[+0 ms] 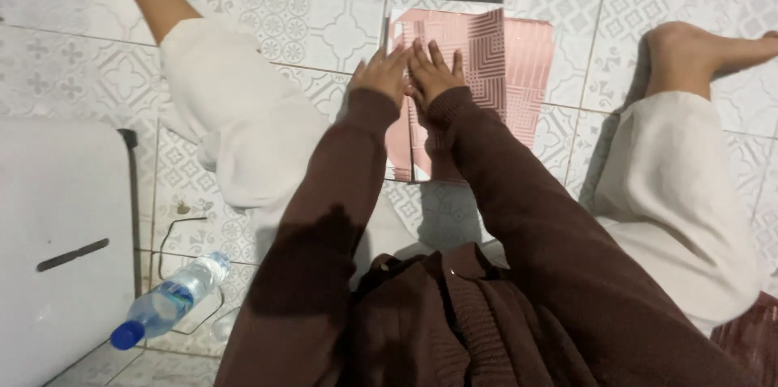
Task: The person folds and assembles a decorative pink cardboard box while sitting on the floor.
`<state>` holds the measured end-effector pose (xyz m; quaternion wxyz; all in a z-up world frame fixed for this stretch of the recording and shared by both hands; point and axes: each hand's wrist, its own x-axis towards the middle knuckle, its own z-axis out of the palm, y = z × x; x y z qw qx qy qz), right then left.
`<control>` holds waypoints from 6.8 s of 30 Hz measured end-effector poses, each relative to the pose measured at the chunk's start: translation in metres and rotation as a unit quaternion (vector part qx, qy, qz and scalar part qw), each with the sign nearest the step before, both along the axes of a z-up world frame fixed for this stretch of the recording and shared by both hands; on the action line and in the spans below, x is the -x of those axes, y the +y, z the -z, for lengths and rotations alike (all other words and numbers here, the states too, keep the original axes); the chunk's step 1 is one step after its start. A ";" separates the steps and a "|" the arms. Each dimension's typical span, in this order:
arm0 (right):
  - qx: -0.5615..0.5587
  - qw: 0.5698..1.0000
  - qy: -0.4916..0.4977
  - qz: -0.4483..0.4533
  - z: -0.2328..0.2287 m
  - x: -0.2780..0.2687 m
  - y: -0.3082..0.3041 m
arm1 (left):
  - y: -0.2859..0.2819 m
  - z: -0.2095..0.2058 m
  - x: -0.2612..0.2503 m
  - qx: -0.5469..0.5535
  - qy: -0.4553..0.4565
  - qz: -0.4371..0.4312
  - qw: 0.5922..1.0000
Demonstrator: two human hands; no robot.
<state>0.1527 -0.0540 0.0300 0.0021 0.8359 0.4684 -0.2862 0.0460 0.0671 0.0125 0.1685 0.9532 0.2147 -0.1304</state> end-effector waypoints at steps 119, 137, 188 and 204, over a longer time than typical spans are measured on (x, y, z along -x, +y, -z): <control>-0.027 0.980 -0.013 0.198 -0.005 0.020 -0.199 | -0.013 -0.005 -0.041 0.028 -0.102 -0.116 0.988; -0.378 0.884 0.043 0.272 -0.012 0.037 -0.235 | -0.054 -0.024 0.074 0.266 0.006 -0.180 0.947; -0.498 0.825 -0.229 -0.135 -0.214 0.022 -0.218 | -0.115 -0.212 0.022 -0.137 -0.310 0.327 0.882; -0.459 0.855 -0.241 0.011 -0.220 0.046 -0.207 | -0.119 -0.302 0.009 -0.022 0.111 0.300 0.947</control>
